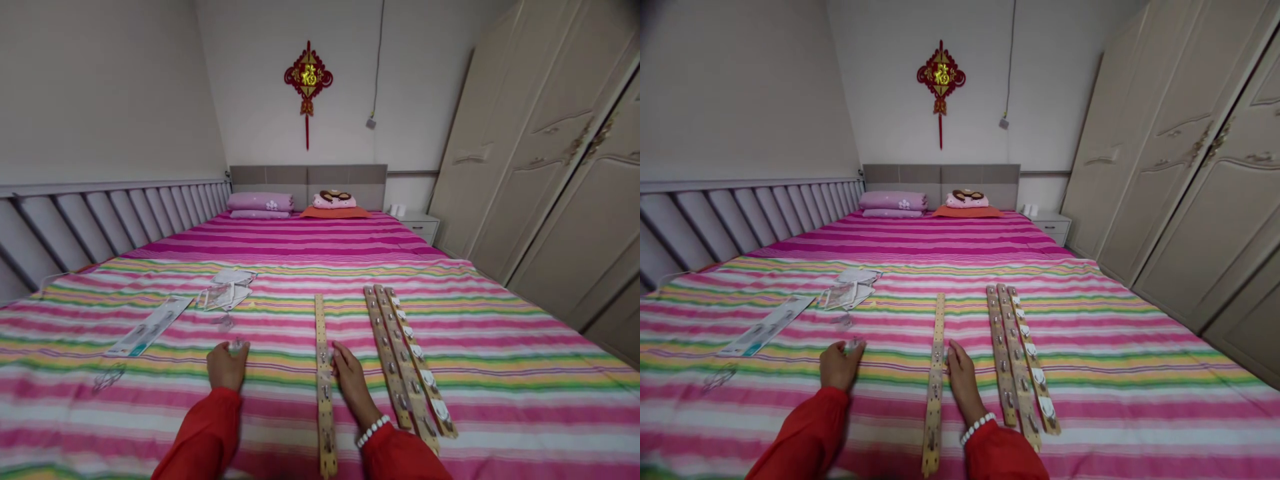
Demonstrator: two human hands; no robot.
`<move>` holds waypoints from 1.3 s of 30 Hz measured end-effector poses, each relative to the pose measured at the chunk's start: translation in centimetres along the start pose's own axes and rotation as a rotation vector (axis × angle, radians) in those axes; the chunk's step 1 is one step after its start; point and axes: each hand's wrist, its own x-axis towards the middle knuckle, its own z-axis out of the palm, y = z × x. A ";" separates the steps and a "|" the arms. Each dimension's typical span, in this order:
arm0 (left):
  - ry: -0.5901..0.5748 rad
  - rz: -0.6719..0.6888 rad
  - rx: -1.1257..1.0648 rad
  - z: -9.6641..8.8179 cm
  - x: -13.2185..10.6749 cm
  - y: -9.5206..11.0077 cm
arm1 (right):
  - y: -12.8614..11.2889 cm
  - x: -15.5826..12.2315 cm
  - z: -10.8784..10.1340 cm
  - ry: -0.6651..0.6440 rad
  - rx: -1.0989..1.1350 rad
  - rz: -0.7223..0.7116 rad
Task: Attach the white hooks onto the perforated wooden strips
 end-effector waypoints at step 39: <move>-1.169 0.195 -0.710 -0.8 -7.0 11.9 | -4.6 -0.3 0.6 -0.302 0.201 0.230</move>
